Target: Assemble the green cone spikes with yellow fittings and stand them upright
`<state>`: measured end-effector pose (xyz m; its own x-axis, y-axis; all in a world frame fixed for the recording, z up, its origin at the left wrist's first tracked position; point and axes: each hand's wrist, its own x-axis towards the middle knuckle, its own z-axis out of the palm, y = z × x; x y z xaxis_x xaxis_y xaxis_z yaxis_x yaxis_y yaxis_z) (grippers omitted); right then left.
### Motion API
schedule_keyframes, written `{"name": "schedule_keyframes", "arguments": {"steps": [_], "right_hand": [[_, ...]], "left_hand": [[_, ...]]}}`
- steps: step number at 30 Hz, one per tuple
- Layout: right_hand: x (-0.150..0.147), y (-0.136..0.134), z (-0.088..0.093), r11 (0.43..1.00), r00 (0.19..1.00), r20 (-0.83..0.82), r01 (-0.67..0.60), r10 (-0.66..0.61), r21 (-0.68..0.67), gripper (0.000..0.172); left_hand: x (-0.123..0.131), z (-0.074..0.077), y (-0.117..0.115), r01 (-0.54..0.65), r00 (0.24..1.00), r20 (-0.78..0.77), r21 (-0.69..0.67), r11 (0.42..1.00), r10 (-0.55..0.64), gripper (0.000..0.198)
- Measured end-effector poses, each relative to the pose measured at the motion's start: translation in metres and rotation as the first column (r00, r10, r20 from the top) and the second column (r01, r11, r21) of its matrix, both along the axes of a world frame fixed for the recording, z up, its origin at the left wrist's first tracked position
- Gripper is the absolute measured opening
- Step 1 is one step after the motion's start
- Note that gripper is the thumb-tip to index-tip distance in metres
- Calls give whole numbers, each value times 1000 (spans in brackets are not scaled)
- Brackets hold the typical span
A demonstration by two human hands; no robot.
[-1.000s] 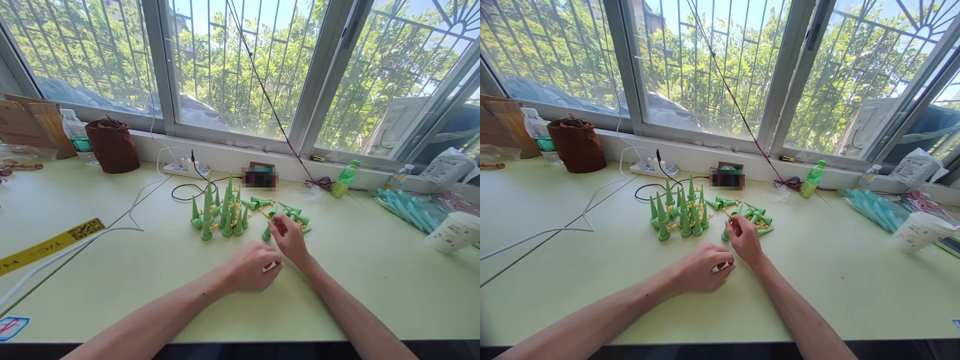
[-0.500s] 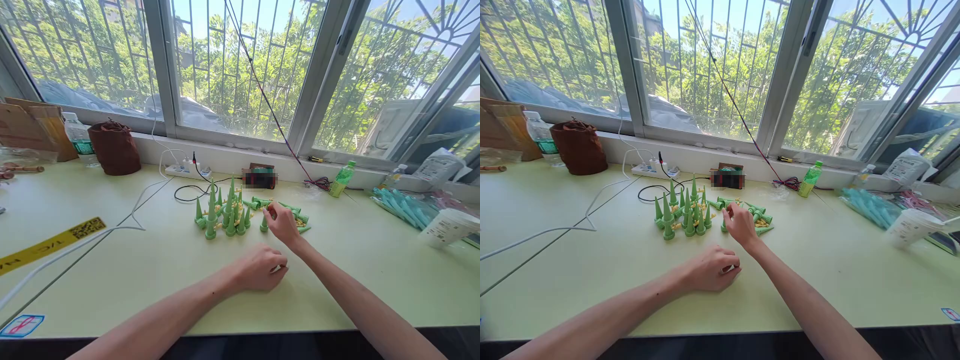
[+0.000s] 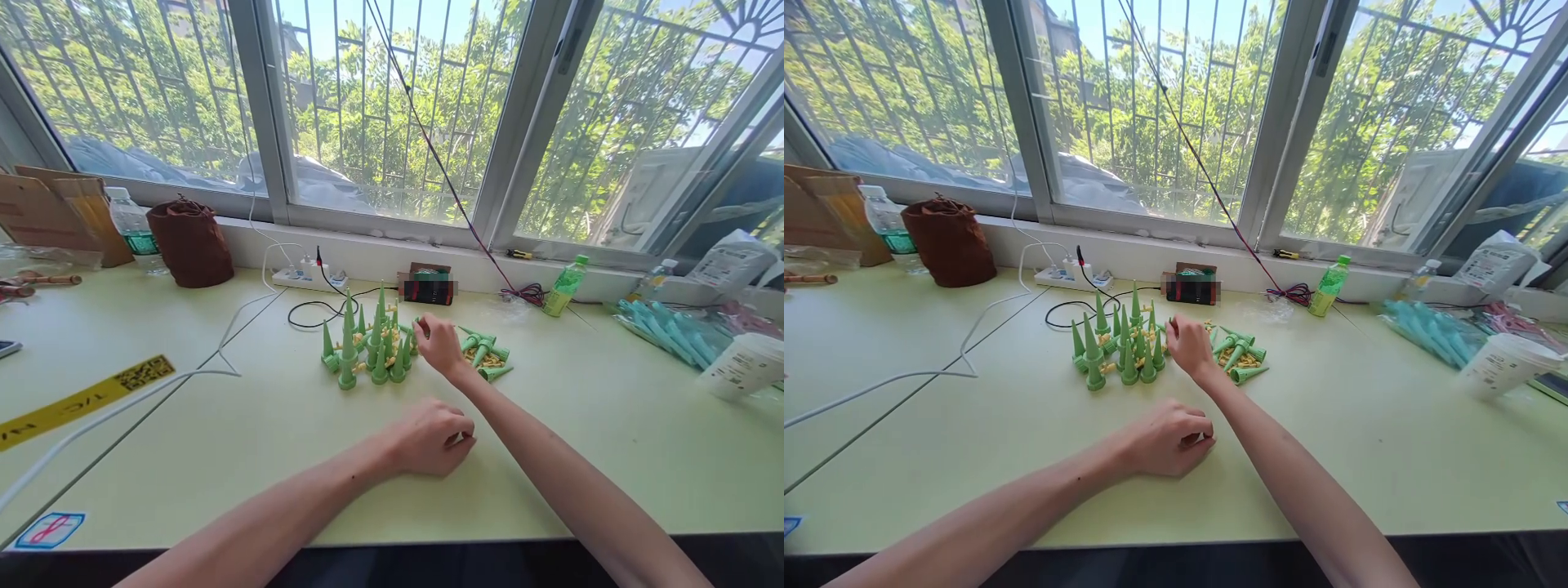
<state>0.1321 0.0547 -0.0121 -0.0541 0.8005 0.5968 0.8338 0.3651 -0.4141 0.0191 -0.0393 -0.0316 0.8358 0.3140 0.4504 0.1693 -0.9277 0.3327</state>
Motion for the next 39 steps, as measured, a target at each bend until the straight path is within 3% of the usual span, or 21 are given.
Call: {"name": "schedule_keyframes", "arguments": {"steps": [15,20,22,25,29,36,39], "right_hand": [[-12,15,3,994,994,-68,-95,91,-50,29],[1,13,4,984,978,-142,-166,155,-65,41],[11,13,5,989,980,-151,-137,127,-57,43],[24,16,7,990,997,65,45,-37,-135,36],[30,23,9,975,981,183,96,-58,-202,21],[23,47,15,898,921,378,84,95,-432,56],[24,56,13,847,898,416,107,142,-520,59]], "left_hand": [[-2,4,-2,-12,999,-43,-24,1000,11,20],[-1,4,-3,6,999,-38,-27,1000,-7,21],[-1,3,-3,3,999,-38,-19,1000,-4,21],[-1,1,-3,8,999,-43,-18,1000,-9,21],[-1,0,-2,16,999,-48,-19,1000,-17,21],[-3,-1,-3,18,998,-56,-25,1000,-19,19],[-3,-1,-3,14,998,-53,-17,1000,-15,20]]}}
